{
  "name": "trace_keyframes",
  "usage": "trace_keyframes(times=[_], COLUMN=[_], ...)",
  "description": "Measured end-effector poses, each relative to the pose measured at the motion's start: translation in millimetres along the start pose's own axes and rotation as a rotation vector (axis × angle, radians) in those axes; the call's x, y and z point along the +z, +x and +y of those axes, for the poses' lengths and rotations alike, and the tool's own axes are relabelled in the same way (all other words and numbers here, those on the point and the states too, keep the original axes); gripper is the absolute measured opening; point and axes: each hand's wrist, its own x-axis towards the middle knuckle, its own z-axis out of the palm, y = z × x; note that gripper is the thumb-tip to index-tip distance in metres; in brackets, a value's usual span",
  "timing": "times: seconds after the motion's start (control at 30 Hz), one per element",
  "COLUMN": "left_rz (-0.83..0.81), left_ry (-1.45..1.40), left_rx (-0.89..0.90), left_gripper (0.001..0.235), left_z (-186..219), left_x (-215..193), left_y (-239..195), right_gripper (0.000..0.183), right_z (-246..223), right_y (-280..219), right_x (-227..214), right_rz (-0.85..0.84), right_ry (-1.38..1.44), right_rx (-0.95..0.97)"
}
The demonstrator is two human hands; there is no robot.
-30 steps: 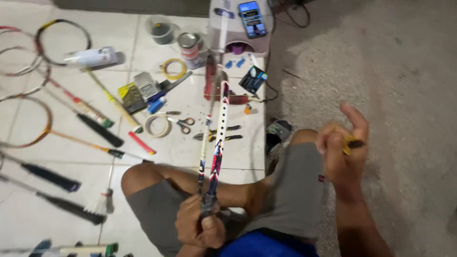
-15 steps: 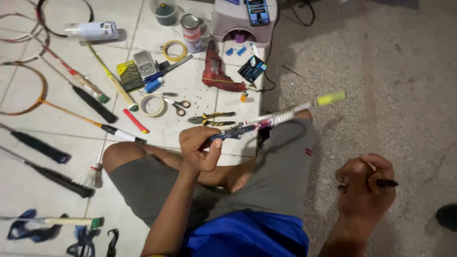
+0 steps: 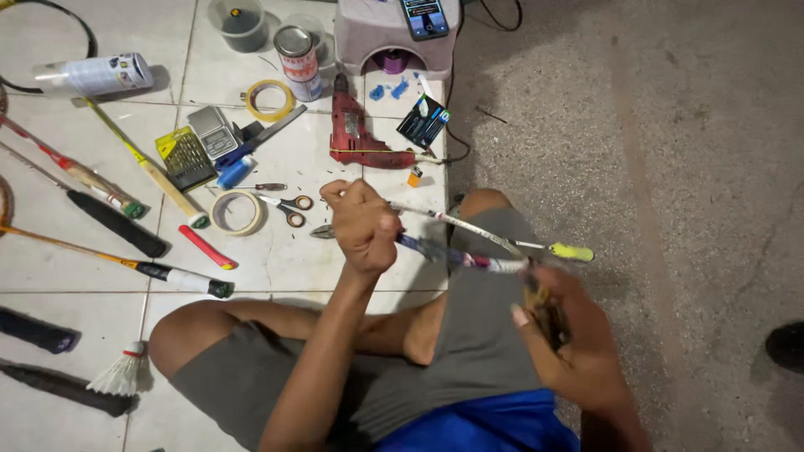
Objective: The person uses pliers to remove old strings from a badminton racket frame. They pull and cut the strings, then use a lighter to burn the ends of the strings to prevent fraying. The person also briefly interacts with a smartphone during the process.
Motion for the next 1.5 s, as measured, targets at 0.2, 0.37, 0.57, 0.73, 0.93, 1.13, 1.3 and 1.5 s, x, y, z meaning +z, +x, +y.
trace_keyframes(times=[0.2,0.37,0.57,0.73,0.93,1.13,1.3,1.5], left_rz=[-0.092,-0.074,-0.084,-0.087,-0.101,-0.113,-0.091,0.088], left_ry=[-0.065,-0.067,-0.088,-0.097,-0.14,-0.111,-0.091,-0.024], left_rx=[-0.014,0.017,0.039,0.054,0.077,0.097,0.072,-0.672], left_gripper=[0.054,0.05,0.048,0.047,0.048,0.049,0.052,0.053], left_z=[13,21,18,18,22,22,16,31], left_x=[-10,-18,-19,-18,-21,-27,-25,-12], left_y=[-6,-7,-14,-16,-14,-12,-20,-18], right_gripper=[0.056,0.064,0.072,0.073,0.072,0.065,0.069,0.054], right_z=[-9,-17,-34,-45,-55,-47,-33,-26], right_y=[16,25,39,44,46,43,39,29], right_x=[4,7,8,7,6,14,20,53], right_rz=[-0.198,-0.267,-0.362,-0.363,-0.355,-0.372,-0.399,-0.15], right_ry=[-0.288,-0.506,-0.605,-0.64,-0.722,-0.639,-0.464,-0.405], right_rx=[-0.066,-0.267,-0.44,-0.52,-0.614,-0.646,-0.417,-0.387])
